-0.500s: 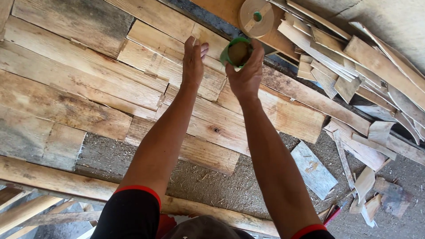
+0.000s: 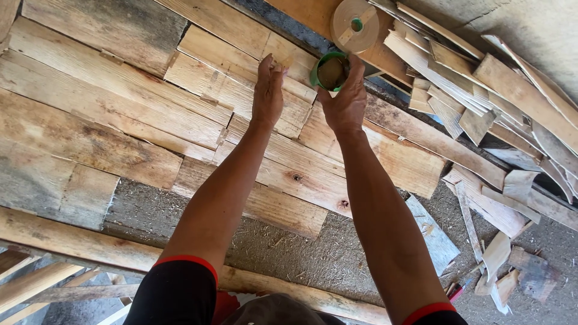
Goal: The recorder is applying small strips of wood veneer to a larger surface, using adhesive tape and a craft knife to trim the edges.
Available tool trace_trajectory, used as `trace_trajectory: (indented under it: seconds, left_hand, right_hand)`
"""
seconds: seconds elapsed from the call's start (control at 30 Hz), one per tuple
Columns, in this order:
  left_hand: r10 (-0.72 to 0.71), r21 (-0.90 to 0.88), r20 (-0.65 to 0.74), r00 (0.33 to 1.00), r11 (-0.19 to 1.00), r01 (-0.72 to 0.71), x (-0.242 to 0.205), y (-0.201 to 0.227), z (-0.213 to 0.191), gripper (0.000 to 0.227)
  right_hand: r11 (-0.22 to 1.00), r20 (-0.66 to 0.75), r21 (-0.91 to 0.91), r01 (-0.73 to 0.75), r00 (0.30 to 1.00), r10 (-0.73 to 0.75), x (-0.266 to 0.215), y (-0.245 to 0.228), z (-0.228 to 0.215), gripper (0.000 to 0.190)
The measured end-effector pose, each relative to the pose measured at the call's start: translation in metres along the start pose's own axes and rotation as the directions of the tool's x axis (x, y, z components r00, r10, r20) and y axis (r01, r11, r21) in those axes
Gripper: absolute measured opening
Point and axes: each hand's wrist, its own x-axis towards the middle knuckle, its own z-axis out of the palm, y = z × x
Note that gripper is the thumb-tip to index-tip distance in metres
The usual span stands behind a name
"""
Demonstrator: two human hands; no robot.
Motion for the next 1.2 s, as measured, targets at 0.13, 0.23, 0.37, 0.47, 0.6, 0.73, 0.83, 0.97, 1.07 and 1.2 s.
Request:
trace_trajectory:
  seconds: [0.13,0.23,0.37,0.47,0.6,0.73,0.83,0.97,1.07,1.2]
  left_hand:
    - [0.012,0.043,0.002,1.0,0.999,-0.012,-0.003,0.001,0.004,0.068]
    - [0.036,-0.004,-0.009,0.999,0.999,-0.036,-0.009,-0.001,0.004,0.067]
    - [0.032,-0.082,-0.003,0.999,0.996,-0.032,-0.018,0.003,0.005,0.068]
    - [0.014,-0.126,0.008,1.0,0.992,-0.013,-0.026,0.008,0.006,0.071]
    - [0.034,-0.134,0.006,0.999,0.99,-0.033,-0.039,0.006,0.005,0.07]
    - [0.099,-0.148,-0.012,0.995,0.984,-0.099,-0.064,0.021,0.011,0.057]
    - [0.071,-0.172,-0.022,0.997,0.982,-0.074,-0.088,0.019,0.018,0.046]
    - [-0.041,-0.291,0.105,0.994,0.954,0.07,-0.109,0.001,0.037,0.049]
    - [-0.055,-0.331,0.145,0.988,0.938,0.1,-0.115,-0.01,0.052,0.048]
    - [-0.083,-0.324,0.15,0.985,0.937,0.128,-0.122,-0.003,0.066,0.045]
  right_hand:
    - [0.998,0.001,-0.036,0.048,0.999,-0.048,-0.003,0.005,-0.002,0.094]
    - [0.994,0.027,-0.104,0.043,0.999,-0.04,-0.006,0.004,-0.001,0.102]
    - [0.989,-0.018,-0.128,0.072,0.997,-0.075,-0.008,0.002,0.001,0.105]
    - [0.993,-0.028,-0.106,0.048,0.998,-0.052,-0.007,-0.006,-0.003,0.107]
    - [0.996,-0.01,-0.093,0.013,1.0,-0.014,-0.01,-0.02,-0.01,0.113]
    - [0.983,-0.131,-0.18,0.038,0.989,-0.062,-0.039,-0.015,-0.013,0.107]
    - [0.993,-0.191,0.006,-0.118,0.975,0.117,-0.074,0.011,-0.006,0.041]
    - [0.738,0.152,0.535,-0.411,0.906,0.395,-0.106,0.03,-0.006,0.034]
    - [0.452,0.327,0.715,-0.533,0.827,0.458,-0.11,0.022,-0.026,0.036]
    - [0.38,0.358,0.746,-0.546,0.811,0.462,-0.117,0.036,-0.04,0.027]
